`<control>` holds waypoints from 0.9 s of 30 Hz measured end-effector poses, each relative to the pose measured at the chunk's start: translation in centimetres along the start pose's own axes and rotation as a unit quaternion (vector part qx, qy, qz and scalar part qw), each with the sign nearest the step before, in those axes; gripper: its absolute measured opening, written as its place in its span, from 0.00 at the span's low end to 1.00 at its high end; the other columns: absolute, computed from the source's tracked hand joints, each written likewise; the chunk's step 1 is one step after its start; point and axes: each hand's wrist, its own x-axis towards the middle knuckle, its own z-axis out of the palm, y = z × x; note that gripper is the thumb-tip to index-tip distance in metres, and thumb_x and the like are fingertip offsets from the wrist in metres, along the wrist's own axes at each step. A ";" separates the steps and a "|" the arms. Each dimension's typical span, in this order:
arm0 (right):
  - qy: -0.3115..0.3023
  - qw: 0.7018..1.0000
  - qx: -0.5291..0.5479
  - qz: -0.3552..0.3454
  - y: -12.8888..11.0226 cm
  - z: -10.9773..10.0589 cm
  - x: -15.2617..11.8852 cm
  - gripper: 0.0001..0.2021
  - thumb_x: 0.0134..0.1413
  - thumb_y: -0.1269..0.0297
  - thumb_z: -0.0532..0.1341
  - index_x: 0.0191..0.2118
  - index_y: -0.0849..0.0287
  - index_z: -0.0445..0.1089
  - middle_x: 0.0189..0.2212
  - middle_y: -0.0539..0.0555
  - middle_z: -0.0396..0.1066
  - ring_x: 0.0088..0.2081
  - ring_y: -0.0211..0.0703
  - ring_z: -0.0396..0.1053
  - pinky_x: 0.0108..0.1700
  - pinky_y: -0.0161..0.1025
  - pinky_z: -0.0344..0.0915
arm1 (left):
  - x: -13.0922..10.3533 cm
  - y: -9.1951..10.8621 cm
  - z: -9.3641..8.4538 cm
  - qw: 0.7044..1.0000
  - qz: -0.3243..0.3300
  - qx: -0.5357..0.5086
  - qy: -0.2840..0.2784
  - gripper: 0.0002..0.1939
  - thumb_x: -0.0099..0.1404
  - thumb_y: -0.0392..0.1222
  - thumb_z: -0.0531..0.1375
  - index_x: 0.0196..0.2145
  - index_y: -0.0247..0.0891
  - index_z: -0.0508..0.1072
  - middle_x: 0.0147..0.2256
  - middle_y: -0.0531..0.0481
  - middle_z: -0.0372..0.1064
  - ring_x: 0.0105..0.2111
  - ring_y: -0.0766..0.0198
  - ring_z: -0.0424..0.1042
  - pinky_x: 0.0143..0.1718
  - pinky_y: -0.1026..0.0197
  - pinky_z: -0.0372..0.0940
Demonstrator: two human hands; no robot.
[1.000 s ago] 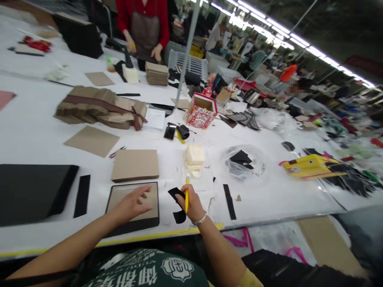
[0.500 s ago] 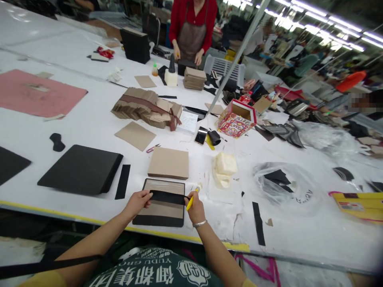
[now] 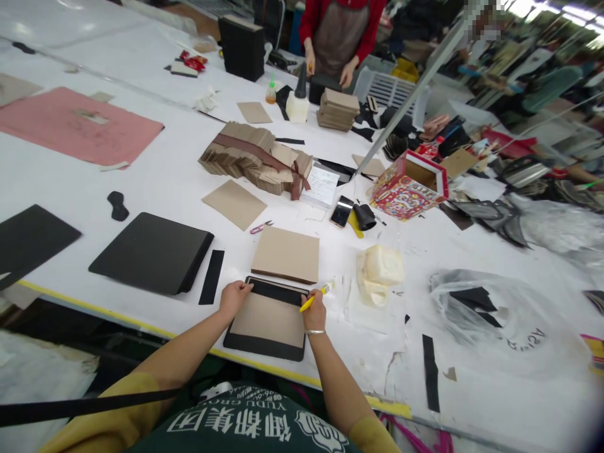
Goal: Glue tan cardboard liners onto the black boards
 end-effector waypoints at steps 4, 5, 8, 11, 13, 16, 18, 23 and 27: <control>-0.002 1.000 0.013 0.021 0.2 0.5 0.3 0.12 0.49 0.57 0.54 0.38 0.58 0.56 0.25 0.48 0.65 0.25 0.39 0.66 0.28 0.34 0.60 | 0.2 0.4 -0.1 1.000 -0.015 0.021 -0.006 0.17 0.53 0.54 0.54 0.18 0.38 0.66 0.16 0.52 0.63 0.22 0.64 0.63 0.24 0.65 0.51; -0.001 1.000 0.017 0.024 0.3 0.6 0.3 0.12 0.49 0.57 0.54 0.38 0.58 0.56 0.24 0.48 0.64 0.25 0.39 0.66 0.29 0.34 0.60 | 0.3 0.5 -0.1 1.000 -0.016 0.024 -0.008 0.17 0.53 0.54 0.54 0.18 0.38 0.66 0.17 0.52 0.63 0.22 0.64 0.63 0.24 0.65 0.51; 0.004 0.999 0.027 0.030 0.4 0.8 0.4 0.13 0.50 0.57 0.54 0.38 0.58 0.56 0.23 0.47 0.63 0.24 0.39 0.65 0.30 0.34 0.61 | 0.2 0.6 -0.2 0.999 -0.012 0.032 -0.014 0.18 0.54 0.55 0.53 0.18 0.38 0.67 0.18 0.51 0.64 0.23 0.63 0.64 0.25 0.64 0.51; 0.006 0.999 0.035 0.035 0.5 0.9 0.5 0.12 0.50 0.58 0.54 0.39 0.58 0.56 0.23 0.47 0.63 0.25 0.38 0.65 0.30 0.34 0.61 | 0.1 0.5 -0.1 0.999 -0.013 0.042 -0.015 0.19 0.54 0.56 0.52 0.19 0.38 0.67 0.18 0.51 0.65 0.23 0.62 0.64 0.25 0.64 0.50; 0.008 0.998 0.038 0.040 0.7 1.0 0.5 0.12 0.50 0.58 0.54 0.39 0.58 0.56 0.24 0.47 0.64 0.25 0.38 0.65 0.31 0.34 0.62 | 0.2 0.4 0.1 0.998 -0.021 0.049 -0.014 0.19 0.54 0.57 0.52 0.19 0.38 0.67 0.18 0.51 0.65 0.23 0.62 0.64 0.24 0.64 0.50; 0.009 0.998 0.037 0.057 0.8 1.2 0.7 0.12 0.50 0.60 0.55 0.40 0.58 0.56 0.24 0.46 0.64 0.25 0.38 0.66 0.31 0.34 0.62 | 0.4 0.3 0.3 0.998 -0.028 0.057 -0.020 0.20 0.54 0.57 0.52 0.19 0.38 0.67 0.17 0.51 0.64 0.21 0.62 0.64 0.24 0.63 0.50; 0.009 0.997 0.036 0.064 0.8 1.3 0.7 0.12 0.50 0.60 0.56 0.40 0.58 0.56 0.24 0.46 0.64 0.25 0.37 0.66 0.31 0.33 0.62 | 0.4 0.4 0.3 0.997 -0.028 0.062 -0.023 0.20 0.54 0.57 0.52 0.19 0.38 0.67 0.16 0.51 0.64 0.21 0.62 0.64 0.24 0.63 0.50; 0.010 0.998 0.022 0.062 0.7 1.4 0.7 0.12 0.50 0.60 0.56 0.40 0.58 0.56 0.24 0.47 0.64 0.25 0.37 0.65 0.31 0.34 0.61 | 0.2 0.5 0.4 0.997 -0.028 0.071 -0.013 0.20 0.55 0.57 0.52 0.19 0.38 0.66 0.17 0.51 0.64 0.22 0.62 0.63 0.24 0.63 0.50; 0.007 0.999 -0.011 0.044 0.6 1.8 0.8 0.12 0.52 0.60 0.54 0.41 0.59 0.57 0.26 0.49 0.65 0.27 0.39 0.66 0.32 0.35 0.61 | 0.5 0.3 0.7 0.997 -0.016 0.076 -0.008 0.19 0.56 0.56 0.51 0.19 0.38 0.65 0.18 0.51 0.64 0.23 0.62 0.64 0.24 0.64 0.50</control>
